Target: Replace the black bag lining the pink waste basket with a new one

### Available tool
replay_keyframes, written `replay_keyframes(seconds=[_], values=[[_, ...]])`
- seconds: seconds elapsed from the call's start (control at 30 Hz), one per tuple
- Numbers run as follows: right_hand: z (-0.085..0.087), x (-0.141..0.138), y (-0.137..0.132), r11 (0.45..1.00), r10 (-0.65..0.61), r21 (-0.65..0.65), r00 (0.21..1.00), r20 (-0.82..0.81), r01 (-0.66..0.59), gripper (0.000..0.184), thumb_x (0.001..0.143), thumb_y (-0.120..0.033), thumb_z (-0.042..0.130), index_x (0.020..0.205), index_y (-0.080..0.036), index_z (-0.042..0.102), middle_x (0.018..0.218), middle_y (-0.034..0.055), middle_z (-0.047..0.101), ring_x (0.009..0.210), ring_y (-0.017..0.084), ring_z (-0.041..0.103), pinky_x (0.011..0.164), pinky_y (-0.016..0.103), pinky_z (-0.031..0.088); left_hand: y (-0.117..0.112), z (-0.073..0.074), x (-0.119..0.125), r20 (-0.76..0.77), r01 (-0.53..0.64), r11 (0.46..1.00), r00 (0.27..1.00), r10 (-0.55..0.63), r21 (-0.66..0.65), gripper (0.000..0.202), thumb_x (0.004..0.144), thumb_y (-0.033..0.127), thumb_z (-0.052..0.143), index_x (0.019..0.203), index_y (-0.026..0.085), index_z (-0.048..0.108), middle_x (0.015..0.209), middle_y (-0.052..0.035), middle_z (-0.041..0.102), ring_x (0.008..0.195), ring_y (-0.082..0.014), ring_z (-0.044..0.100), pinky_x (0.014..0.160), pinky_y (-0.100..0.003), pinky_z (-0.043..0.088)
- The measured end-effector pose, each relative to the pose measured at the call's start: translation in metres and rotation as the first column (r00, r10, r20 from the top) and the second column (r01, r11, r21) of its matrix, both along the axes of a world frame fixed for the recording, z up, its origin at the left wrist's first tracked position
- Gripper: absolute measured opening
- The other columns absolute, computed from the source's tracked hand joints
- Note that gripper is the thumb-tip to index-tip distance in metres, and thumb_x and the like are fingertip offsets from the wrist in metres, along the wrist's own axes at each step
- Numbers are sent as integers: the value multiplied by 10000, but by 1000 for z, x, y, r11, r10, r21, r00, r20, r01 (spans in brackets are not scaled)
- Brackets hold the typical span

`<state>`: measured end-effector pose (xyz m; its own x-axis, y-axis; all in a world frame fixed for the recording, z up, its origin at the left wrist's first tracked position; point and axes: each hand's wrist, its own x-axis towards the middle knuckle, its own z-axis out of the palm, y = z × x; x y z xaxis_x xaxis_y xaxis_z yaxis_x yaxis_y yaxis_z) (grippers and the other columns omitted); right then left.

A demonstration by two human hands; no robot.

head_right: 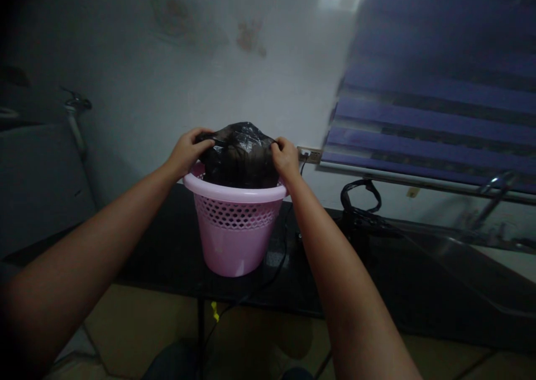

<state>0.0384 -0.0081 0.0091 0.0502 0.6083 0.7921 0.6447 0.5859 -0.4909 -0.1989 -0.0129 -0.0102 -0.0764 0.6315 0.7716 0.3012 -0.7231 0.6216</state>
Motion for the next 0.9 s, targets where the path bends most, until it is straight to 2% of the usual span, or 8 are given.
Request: replay_keyframes(seconds=[0.13,0.23,0.37,0.53,0.63,0.7,0.77,0.9], values=[[-3,4,9,998,9,59,1000,-6,-9,169,782,-226,429,721,-140,561,752,47,592,735,141,501,744,264,384,1,-1,-1,-8,-42,999,999,42,31,250,689,161,592,938,174,607,927,-45,643,907,-221,599,883,-380,480],[-5,7,17,995,4,99,998,-70,3,175,767,-175,421,799,-146,591,847,63,630,817,162,543,827,297,410,2,-3,-2,3,-102,992,995,102,74,288,670,94,597,942,185,579,934,-46,627,917,-225,597,894,-395,477],[-3,8,22,999,29,46,990,-140,-23,194,758,-161,404,834,-148,581,901,67,630,877,169,552,880,317,416,3,-3,-3,9,-164,979,986,164,121,407,657,14,595,1007,206,520,987,-52,607,970,-240,592,914,-411,466],[-1,8,9,987,154,-23,981,-114,-157,177,742,-291,486,822,-149,555,879,55,604,856,162,535,855,311,422,3,-4,-2,56,-209,968,978,203,139,613,665,-20,608,1198,207,410,1026,-78,585,964,-264,609,906,-440,472],[-3,10,-2,984,167,-46,982,-89,-171,260,671,-356,592,824,-151,546,857,46,588,815,158,521,818,307,425,2,-3,-2,45,-184,968,983,179,171,640,660,17,665,1214,203,405,1096,-104,580,1025,-284,595,938,-455,457],[-5,14,-7,987,151,-46,985,-85,-155,256,654,-347,597,811,-152,542,846,45,582,804,156,517,801,304,425,1,-2,-2,20,-158,965,987,158,207,582,664,69,702,1169,204,447,1146,-113,576,1084,-291,569,978,-455,431],[-7,19,-10,990,136,-37,987,-85,-139,248,642,-315,590,827,-154,556,858,45,586,813,157,521,798,303,426,-1,-1,-3,-5,-142,966,989,147,215,418,715,145,693,1083,206,504,1117,-104,599,1085,-283,566,987,-456,419],[-12,29,-14,989,140,-31,988,-72,-142,243,648,-302,576,839,-153,599,854,41,609,823,159,537,805,308,427,-9,0,-7,-38,-136,977,989,144,162,64,815,225,585,873,209,563,902,-57,644,911,-233,606,886,-412,465]])
